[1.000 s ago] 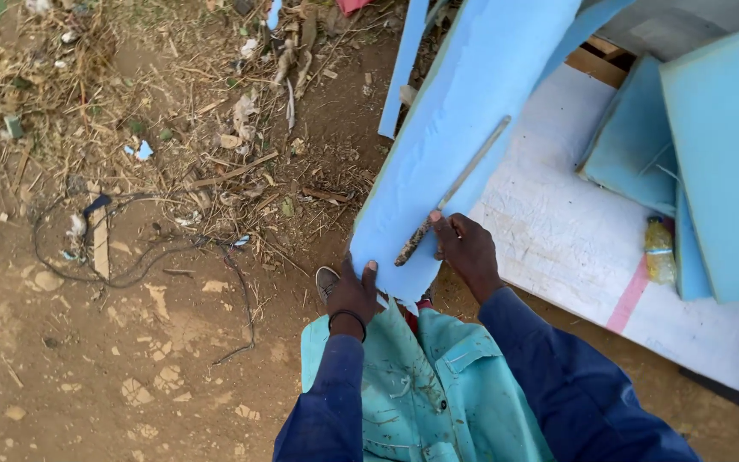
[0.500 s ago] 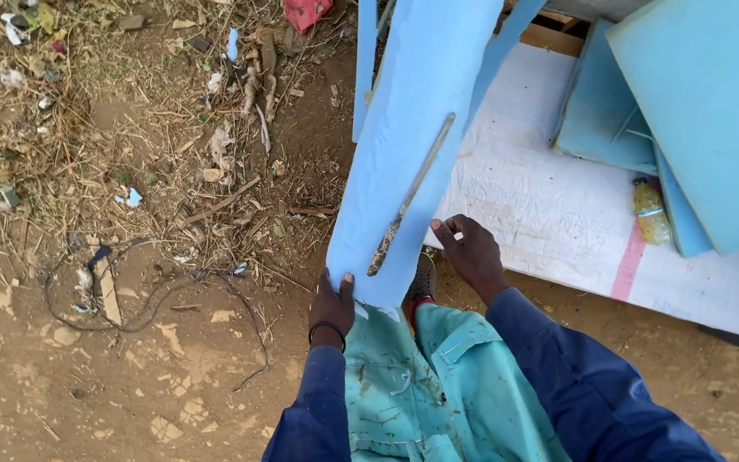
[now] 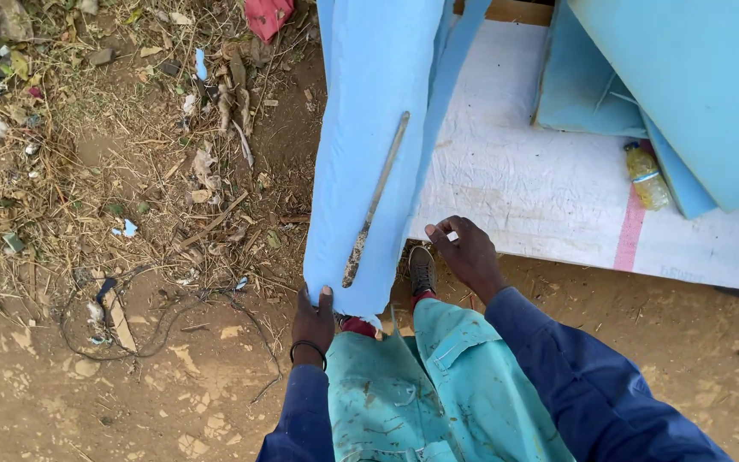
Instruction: Cutting and shaping blue foam blocks using a hacksaw blade
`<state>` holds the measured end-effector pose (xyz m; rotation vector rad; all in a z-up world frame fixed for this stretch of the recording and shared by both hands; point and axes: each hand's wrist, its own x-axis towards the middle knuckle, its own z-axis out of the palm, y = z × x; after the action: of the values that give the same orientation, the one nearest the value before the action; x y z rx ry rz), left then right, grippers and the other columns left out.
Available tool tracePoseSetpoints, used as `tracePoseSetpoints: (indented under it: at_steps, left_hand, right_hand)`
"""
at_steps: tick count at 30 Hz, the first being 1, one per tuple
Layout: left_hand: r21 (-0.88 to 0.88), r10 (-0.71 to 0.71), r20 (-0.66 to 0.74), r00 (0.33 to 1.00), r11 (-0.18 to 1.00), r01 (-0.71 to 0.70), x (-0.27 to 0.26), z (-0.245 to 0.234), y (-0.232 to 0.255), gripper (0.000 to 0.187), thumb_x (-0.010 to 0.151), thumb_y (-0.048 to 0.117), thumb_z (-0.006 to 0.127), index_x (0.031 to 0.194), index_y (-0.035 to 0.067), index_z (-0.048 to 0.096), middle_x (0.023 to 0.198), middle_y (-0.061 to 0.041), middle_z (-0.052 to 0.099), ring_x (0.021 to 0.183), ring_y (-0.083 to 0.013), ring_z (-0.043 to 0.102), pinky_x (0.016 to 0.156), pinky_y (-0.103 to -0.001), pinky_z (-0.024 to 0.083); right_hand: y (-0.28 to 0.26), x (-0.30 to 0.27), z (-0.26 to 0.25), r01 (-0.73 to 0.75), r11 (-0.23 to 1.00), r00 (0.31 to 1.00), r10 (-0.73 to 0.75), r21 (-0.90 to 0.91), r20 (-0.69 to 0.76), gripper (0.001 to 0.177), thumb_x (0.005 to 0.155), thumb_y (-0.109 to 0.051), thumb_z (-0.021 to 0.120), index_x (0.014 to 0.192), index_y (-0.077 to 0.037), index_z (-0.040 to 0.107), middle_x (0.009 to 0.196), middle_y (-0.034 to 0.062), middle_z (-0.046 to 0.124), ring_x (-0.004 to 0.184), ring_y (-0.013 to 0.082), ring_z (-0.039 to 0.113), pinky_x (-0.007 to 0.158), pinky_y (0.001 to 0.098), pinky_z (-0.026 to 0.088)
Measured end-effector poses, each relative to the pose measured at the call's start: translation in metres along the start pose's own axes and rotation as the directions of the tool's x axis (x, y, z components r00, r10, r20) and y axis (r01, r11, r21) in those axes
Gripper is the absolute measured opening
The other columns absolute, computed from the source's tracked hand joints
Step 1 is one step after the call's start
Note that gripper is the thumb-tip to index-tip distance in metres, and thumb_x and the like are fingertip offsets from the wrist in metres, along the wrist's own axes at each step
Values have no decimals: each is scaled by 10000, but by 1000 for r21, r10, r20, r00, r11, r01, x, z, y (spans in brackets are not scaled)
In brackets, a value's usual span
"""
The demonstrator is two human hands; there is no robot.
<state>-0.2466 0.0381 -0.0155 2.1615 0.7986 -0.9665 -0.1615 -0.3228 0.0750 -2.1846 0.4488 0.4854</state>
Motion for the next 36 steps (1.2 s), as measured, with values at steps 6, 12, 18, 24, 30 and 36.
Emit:
tracePoseSetpoints:
  at_steps: [6,12,18,24,30,36]
  left_hand:
    - [-324,-41,-85,996,946,11,-49,-14,33,914,1100,735,649,1805,197,425,1566,-299,695,1498,-494,642,1268,-661,529]
    - [-925,-231,11,973,368,98,-60,9,48,833,1060,574,535,1824,285,373,1609,-158,649,1342,-401,695,1098,-592,598]
    - [-935,-552,101,827,232,269,-21,31,53,900,1039,864,447,1514,148,717,1297,-183,778,1134,-404,743,836,-596,663]
    - [-886,-621,128,774,279,370,-20,17,60,1048,996,994,484,1319,33,753,962,-127,704,668,-286,615,480,-438,488]
    - [-624,-544,45,838,640,449,-3,4,51,1098,1106,904,348,1136,-65,863,1075,-254,814,775,-400,733,619,-518,573]
    - [-864,-473,186,861,339,372,80,79,-3,611,1123,712,542,1165,109,629,1166,-178,727,1072,-361,698,782,-558,613]
  right_hand:
    - [17,6,-3,26,998,999,-27,55,26,332,1181,-445,717,1210,-121,785,1203,167,813,1087,469,847,957,704,664]
    - [33,15,-28,-39,999,997,40,-16,63,325,1050,-523,731,1032,-199,751,1203,7,855,933,283,831,773,447,570]
    - [44,20,-38,-35,996,996,41,-79,75,377,1040,-550,737,1101,-182,786,1164,-3,858,905,244,807,818,429,598]
    - [-8,24,-13,77,991,990,-63,-111,125,183,1060,-348,685,1044,-197,787,1197,-21,914,1025,195,840,847,383,636]
    - [-40,48,53,207,959,967,-171,-193,188,509,1044,-727,651,1158,-235,721,887,-22,705,738,211,647,626,470,452]
    - [-54,63,69,57,954,994,-28,-295,101,625,1016,-813,735,948,-249,475,764,-10,504,644,219,474,598,477,346]
